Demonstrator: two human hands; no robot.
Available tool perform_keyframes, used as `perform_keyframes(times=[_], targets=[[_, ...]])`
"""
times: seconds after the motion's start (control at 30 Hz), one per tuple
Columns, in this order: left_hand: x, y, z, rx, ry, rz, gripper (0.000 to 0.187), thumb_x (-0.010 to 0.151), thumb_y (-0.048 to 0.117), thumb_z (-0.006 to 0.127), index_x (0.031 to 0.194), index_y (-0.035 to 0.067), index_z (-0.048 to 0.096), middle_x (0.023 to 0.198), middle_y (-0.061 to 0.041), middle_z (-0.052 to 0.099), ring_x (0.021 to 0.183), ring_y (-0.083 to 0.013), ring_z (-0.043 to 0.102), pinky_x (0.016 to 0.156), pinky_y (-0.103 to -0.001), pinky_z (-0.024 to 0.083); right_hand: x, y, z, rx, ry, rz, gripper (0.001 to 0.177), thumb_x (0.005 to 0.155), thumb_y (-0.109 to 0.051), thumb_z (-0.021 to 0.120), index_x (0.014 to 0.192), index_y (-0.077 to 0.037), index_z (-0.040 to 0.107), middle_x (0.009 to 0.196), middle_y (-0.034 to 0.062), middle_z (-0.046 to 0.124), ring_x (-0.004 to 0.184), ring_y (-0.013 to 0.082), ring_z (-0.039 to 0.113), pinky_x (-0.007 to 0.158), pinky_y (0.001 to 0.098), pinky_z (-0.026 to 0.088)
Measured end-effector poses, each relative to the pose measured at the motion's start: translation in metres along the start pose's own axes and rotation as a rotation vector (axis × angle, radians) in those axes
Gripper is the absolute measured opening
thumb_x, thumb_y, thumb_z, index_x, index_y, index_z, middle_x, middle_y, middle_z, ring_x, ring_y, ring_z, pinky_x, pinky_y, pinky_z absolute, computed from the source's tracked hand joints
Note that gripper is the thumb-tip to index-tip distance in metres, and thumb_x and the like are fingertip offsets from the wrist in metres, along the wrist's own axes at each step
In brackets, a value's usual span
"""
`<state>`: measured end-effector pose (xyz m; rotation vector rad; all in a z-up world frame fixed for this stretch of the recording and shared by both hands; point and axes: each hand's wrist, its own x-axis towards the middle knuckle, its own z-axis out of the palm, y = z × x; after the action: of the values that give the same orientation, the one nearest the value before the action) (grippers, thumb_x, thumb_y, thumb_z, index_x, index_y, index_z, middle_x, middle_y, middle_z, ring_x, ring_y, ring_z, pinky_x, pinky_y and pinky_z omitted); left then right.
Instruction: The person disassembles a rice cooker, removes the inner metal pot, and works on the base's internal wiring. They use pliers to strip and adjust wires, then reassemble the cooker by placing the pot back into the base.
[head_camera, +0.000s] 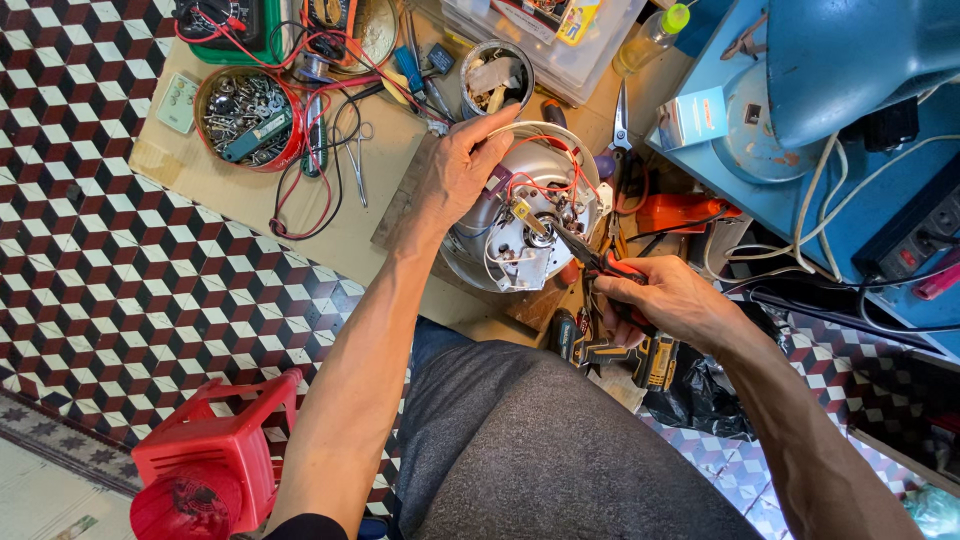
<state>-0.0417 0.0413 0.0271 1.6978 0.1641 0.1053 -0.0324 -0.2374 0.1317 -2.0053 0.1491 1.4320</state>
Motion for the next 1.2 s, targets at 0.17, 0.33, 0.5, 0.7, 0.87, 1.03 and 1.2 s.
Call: perform_keyframes(times=[0.17, 0.33, 0.5, 0.7, 0.87, 1.03, 1.2], targets=[[0.000, -0.001, 0.000, -0.017, -0.002, 0.023, 0.040, 0.105, 0.025, 0.060, 0.139, 0.005, 0.063, 0.134, -0.015, 0.070, 0.117, -0.0187, 0.071, 0.098, -0.031, 0.056, -0.002, -0.001, -0.001, -0.041, -0.003, -0.043, 0.037, 0.100, -0.030, 0.055, 0.085, 0.000, 0.068, 0.057, 0.0083, 0.063, 0.048, 0.0160, 0.062, 0.045, 0.0310, 0.049], [0.000, 0.001, 0.000, -0.006, 0.001, 0.009, 0.040, 0.104, 0.025, 0.060, 0.138, 0.005, 0.064, 0.130, -0.015, 0.073, 0.113, -0.0186, 0.073, 0.095, -0.031, 0.057, -0.005, -0.007, -0.002, -0.103, -0.008, -0.036, 0.042, 0.101, -0.033, 0.056, 0.079, 0.001, 0.065, 0.052, 0.0062, 0.055, 0.041, 0.0150, 0.049, 0.041, 0.0321, 0.039], [0.000, 0.000, 0.000, 0.003, 0.007, 0.034, 0.039, 0.104, 0.024, 0.060, 0.137, 0.004, 0.064, 0.129, -0.016, 0.072, 0.112, -0.0191, 0.073, 0.094, -0.031, 0.057, -0.006, -0.014, -0.003, -0.140, 0.016, 0.003, 0.038, 0.100, -0.032, 0.057, 0.082, -0.001, 0.068, 0.053, 0.0068, 0.055, 0.040, 0.0147, 0.047, 0.040, 0.0329, 0.037], [0.001, -0.004, 0.000, -0.003, 0.002, 0.034, 0.039, 0.104, 0.024, 0.059, 0.137, 0.005, 0.064, 0.129, -0.015, 0.072, 0.110, -0.0200, 0.075, 0.094, -0.031, 0.058, -0.011, -0.024, -0.005, -0.322, 0.068, -0.032, 0.035, 0.100, -0.034, 0.057, 0.089, -0.001, 0.065, 0.057, 0.0075, 0.057, 0.041, 0.0164, 0.050, 0.040, 0.0371, 0.042], [0.002, -0.008, 0.002, 0.069, 0.035, 0.122, 0.036, 0.104, 0.020, 0.061, 0.137, 0.005, 0.065, 0.129, -0.017, 0.071, 0.115, -0.0234, 0.071, 0.095, -0.033, 0.057, -0.012, -0.024, 0.002, -0.964, 0.281, -0.340, 0.036, 0.104, -0.036, 0.055, 0.093, -0.004, 0.067, 0.058, 0.0114, 0.064, 0.046, 0.0206, 0.057, 0.047, 0.0383, 0.044], [0.002, -0.006, 0.000, 0.068, 0.037, 0.092, 0.034, 0.103, 0.018, 0.061, 0.135, 0.006, 0.065, 0.122, -0.014, 0.074, 0.107, -0.0236, 0.074, 0.092, -0.033, 0.058, -0.013, -0.028, 0.007, -1.296, 0.278, -0.207, 0.029, 0.106, -0.031, 0.048, 0.102, -0.005, 0.063, 0.062, 0.0067, 0.065, 0.046, 0.0207, 0.063, 0.041, 0.0387, 0.051], [0.003, -0.007, 0.001, 0.115, 0.079, 0.153, 0.033, 0.101, 0.016, 0.064, 0.132, 0.005, 0.067, 0.123, -0.015, 0.074, 0.110, -0.0270, 0.074, 0.094, -0.036, 0.058, -0.011, -0.028, 0.006, -1.407, 0.302, -0.254, 0.028, 0.104, -0.029, 0.048, 0.103, -0.004, 0.061, 0.064, 0.0058, 0.064, 0.046, 0.0186, 0.062, 0.038, 0.0356, 0.050]])
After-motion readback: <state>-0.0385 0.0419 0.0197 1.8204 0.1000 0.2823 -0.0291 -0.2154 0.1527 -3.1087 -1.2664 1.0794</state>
